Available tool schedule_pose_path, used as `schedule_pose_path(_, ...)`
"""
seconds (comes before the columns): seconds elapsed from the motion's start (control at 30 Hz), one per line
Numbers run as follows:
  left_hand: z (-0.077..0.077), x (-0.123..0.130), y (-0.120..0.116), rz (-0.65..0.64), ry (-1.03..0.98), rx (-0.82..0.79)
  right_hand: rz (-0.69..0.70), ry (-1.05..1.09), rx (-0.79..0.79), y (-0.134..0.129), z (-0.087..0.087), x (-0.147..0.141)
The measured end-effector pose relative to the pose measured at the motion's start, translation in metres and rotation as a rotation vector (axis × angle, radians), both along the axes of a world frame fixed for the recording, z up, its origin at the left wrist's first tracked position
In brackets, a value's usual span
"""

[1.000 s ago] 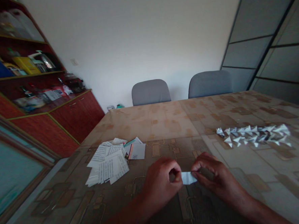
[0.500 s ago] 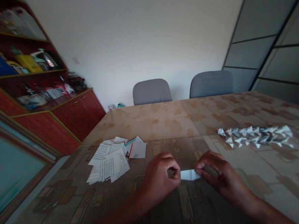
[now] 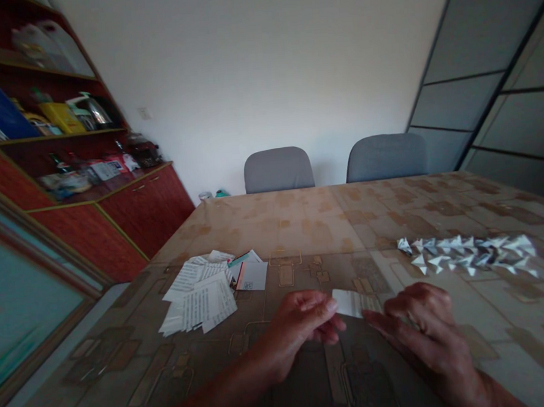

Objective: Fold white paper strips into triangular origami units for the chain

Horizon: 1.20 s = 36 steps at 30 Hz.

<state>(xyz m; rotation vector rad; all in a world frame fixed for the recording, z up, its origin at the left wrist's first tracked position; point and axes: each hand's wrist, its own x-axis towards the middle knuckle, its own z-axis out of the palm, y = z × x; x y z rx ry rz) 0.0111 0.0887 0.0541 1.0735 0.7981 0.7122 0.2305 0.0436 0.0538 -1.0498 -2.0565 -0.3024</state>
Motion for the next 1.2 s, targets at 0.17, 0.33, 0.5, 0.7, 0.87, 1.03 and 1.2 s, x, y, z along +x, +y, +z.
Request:
schedule_pose_path(0.17,0.004,0.003,0.000,0.124,0.008,0.053,0.020,0.071,-0.026,-0.001,0.003,-0.002)
schedule_pose_path(0.33,0.006,0.005,0.001,0.224,0.087,0.297,-0.011,0.519,-0.309,0.007,0.003,-0.005)
schedule_pose_path(0.5,0.006,0.004,-0.003,0.300,0.227,0.567,0.060,0.634,-0.471,0.011,-0.004,-0.009)
schedule_pose_path(0.7,0.010,0.001,-0.007,0.320,0.305,0.833,0.114,0.574,-0.446,0.004,-0.001,-0.013)
schedule_pose_path(0.87,0.009,0.001,-0.008,0.325,0.304,0.831,0.139,0.533,-0.420,0.003,0.001,-0.014)
schedule_pose_path(1.03,0.009,0.003,-0.010,0.300,0.269,0.795,0.162,0.476,-0.413,0.001,0.002,-0.016)
schedule_pose_path(1.2,0.007,0.006,-0.013,0.286,0.229,0.648,0.175,0.470,-0.437,-0.001,0.003,-0.019)
